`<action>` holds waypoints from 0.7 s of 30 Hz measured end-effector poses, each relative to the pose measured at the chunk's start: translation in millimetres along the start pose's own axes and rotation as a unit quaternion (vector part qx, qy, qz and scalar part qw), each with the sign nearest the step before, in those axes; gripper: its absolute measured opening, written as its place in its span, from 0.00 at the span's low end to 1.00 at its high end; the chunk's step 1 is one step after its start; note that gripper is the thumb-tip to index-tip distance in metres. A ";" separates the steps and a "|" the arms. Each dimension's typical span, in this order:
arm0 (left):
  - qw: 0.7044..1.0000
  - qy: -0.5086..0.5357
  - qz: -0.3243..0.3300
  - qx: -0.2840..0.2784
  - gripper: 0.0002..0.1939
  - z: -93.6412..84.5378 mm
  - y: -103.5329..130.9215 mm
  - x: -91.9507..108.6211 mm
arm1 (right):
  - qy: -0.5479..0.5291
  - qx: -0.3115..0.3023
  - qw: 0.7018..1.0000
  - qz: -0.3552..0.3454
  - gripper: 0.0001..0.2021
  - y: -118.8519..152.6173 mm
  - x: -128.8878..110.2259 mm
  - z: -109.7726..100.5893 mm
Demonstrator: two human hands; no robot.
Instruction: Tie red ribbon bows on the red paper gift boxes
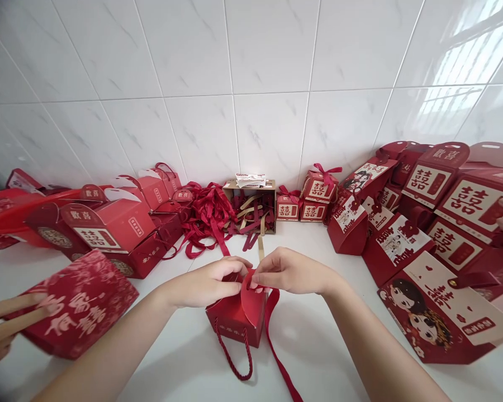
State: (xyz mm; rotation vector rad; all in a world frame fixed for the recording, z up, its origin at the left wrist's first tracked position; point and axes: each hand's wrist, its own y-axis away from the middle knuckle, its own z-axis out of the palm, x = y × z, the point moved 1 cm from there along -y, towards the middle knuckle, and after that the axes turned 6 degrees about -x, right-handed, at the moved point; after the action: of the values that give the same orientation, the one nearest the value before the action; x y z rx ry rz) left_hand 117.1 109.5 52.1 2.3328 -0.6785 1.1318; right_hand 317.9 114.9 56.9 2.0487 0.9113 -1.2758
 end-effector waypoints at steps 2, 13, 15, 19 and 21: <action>1.000 -0.012 0.021 0.019 0.09 1.1 1.0 0.1 | 0.013 0.002 1.000 0.004 0.13 0.8 -1.3 1.4; 0.999 0.034 -0.007 0.022 0.07 -4.2 0.9 7.8 | 0.116 0.010 0.991 0.060 0.15 12.2 -4.6 -7.0; 0.998 0.053 -0.014 0.023 0.07 -6.9 0.1 6.7 | 0.138 0.061 0.987 0.062 0.14 13.9 -4.3 -9.6; 0.996 0.069 0.010 0.055 0.06 -8.6 1.2 7.2 | 0.109 0.150 0.983 0.014 0.12 9.6 -7.2 -5.5; 0.994 0.065 0.020 0.080 0.07 -7.5 3.3 10.3 | 0.098 0.152 0.983 -0.007 0.14 5.1 -8.7 -0.1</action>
State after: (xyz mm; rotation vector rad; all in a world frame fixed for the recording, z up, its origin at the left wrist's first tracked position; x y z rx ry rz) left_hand 116.3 109.0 65.3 2.3597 -0.6101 1.3906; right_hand 319.2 109.6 65.5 2.4459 0.8590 -1.3022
